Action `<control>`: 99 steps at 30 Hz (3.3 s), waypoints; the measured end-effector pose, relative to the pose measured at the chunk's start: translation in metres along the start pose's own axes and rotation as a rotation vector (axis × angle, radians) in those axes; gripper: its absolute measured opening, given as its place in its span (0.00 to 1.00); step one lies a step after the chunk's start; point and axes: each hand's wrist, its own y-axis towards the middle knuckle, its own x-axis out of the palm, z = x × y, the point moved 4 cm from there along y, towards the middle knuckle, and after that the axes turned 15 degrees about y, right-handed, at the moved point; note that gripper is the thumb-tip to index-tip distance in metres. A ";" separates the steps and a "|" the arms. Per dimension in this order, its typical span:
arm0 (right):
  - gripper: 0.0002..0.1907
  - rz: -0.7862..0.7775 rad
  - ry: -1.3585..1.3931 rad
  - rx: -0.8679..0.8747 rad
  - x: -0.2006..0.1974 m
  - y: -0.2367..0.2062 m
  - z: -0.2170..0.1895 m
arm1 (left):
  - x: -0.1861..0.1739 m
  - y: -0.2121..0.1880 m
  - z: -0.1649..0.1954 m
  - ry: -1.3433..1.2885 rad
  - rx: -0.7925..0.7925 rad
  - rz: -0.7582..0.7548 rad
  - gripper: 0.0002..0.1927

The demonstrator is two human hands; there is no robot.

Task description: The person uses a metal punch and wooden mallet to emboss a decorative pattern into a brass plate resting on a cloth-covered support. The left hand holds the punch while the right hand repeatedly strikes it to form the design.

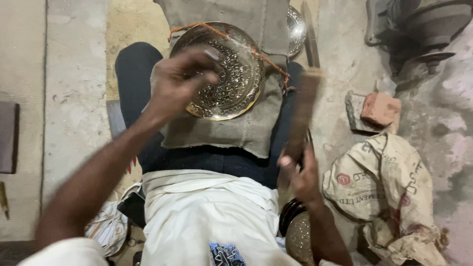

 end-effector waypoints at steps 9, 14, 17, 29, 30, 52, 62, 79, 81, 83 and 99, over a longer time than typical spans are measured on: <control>0.28 -0.003 -0.321 -0.131 -0.021 0.105 -0.047 | 0.036 -0.050 0.001 0.079 -0.209 0.374 0.15; 0.25 -0.276 -0.396 -0.030 -0.013 0.162 -0.066 | 0.042 -0.051 -0.003 0.295 -0.171 0.403 0.16; 0.26 -0.355 -0.730 -0.201 -0.002 0.185 -0.079 | 0.042 -0.052 -0.004 0.317 -0.199 0.393 0.15; 0.26 -0.520 -0.875 -0.154 0.026 0.242 -0.119 | 0.047 -0.055 -0.009 0.373 -0.208 0.406 0.10; 0.28 -0.544 -0.905 -0.041 0.027 0.243 -0.120 | 0.047 -0.054 -0.010 0.416 -0.155 0.419 0.09; 0.15 -0.524 -1.398 -0.085 0.027 0.221 -0.126 | 0.045 -0.055 -0.007 0.351 -0.148 0.413 0.09; 0.17 -0.503 -1.310 -0.112 0.026 0.214 -0.126 | 0.049 -0.055 -0.016 0.383 -0.148 0.391 0.10; 0.16 -0.502 -1.403 -0.096 0.021 0.208 -0.130 | 0.046 -0.052 -0.003 0.350 -0.114 0.395 0.12; 0.20 -0.455 -1.131 -0.133 0.022 0.209 -0.134 | 0.047 -0.053 -0.005 0.360 -0.164 0.365 0.08; 0.16 -0.477 -1.369 -0.100 0.021 0.209 -0.132 | 0.048 -0.052 -0.005 0.371 -0.099 0.404 0.13; 0.10 -0.400 -0.701 -0.171 0.020 0.216 -0.138 | 0.049 -0.053 -0.013 0.421 -0.246 0.420 0.10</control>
